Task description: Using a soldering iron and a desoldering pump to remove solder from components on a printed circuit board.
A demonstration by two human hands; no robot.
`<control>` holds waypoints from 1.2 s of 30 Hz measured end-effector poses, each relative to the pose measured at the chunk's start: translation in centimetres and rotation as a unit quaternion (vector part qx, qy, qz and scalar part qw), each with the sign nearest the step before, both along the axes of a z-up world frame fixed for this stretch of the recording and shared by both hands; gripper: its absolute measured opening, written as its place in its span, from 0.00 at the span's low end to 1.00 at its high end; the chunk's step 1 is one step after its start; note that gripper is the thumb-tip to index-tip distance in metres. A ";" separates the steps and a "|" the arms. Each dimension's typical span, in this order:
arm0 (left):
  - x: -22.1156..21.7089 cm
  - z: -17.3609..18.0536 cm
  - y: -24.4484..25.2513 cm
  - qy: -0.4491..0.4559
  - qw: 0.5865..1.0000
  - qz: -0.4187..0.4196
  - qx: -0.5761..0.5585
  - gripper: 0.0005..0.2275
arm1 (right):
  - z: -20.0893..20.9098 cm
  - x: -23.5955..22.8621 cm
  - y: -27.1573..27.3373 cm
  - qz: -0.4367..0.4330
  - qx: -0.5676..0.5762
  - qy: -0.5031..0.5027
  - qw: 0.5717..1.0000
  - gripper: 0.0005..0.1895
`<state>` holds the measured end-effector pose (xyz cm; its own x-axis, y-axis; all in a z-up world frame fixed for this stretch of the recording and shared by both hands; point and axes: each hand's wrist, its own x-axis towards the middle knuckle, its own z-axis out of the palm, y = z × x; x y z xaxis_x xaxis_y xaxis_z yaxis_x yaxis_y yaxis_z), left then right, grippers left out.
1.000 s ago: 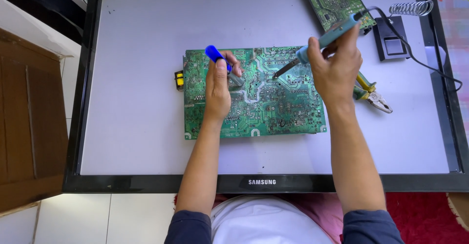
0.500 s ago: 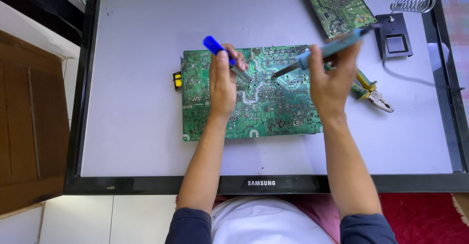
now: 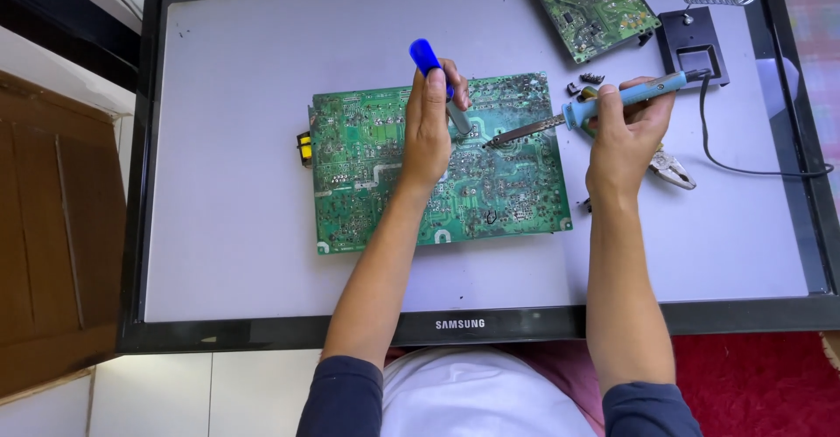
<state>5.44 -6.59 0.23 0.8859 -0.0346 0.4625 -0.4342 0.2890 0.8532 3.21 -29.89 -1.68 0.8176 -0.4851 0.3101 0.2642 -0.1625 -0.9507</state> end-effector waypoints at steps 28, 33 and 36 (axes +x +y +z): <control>-2.8 1.4 3.6 0.065 0.989 0.046 0.128 0.12 | -1.9 0.1 -0.5 0.002 0.009 -0.017 1.000 0.11; -1.5 -2.2 7.3 0.098 0.994 0.018 -0.038 0.21 | -1.8 0.1 0.2 0.021 0.038 -0.017 0.999 0.11; -2.0 -1.8 7.3 0.081 0.995 0.000 -0.064 0.34 | -2.3 0.3 -0.1 0.026 0.032 -0.018 0.999 0.11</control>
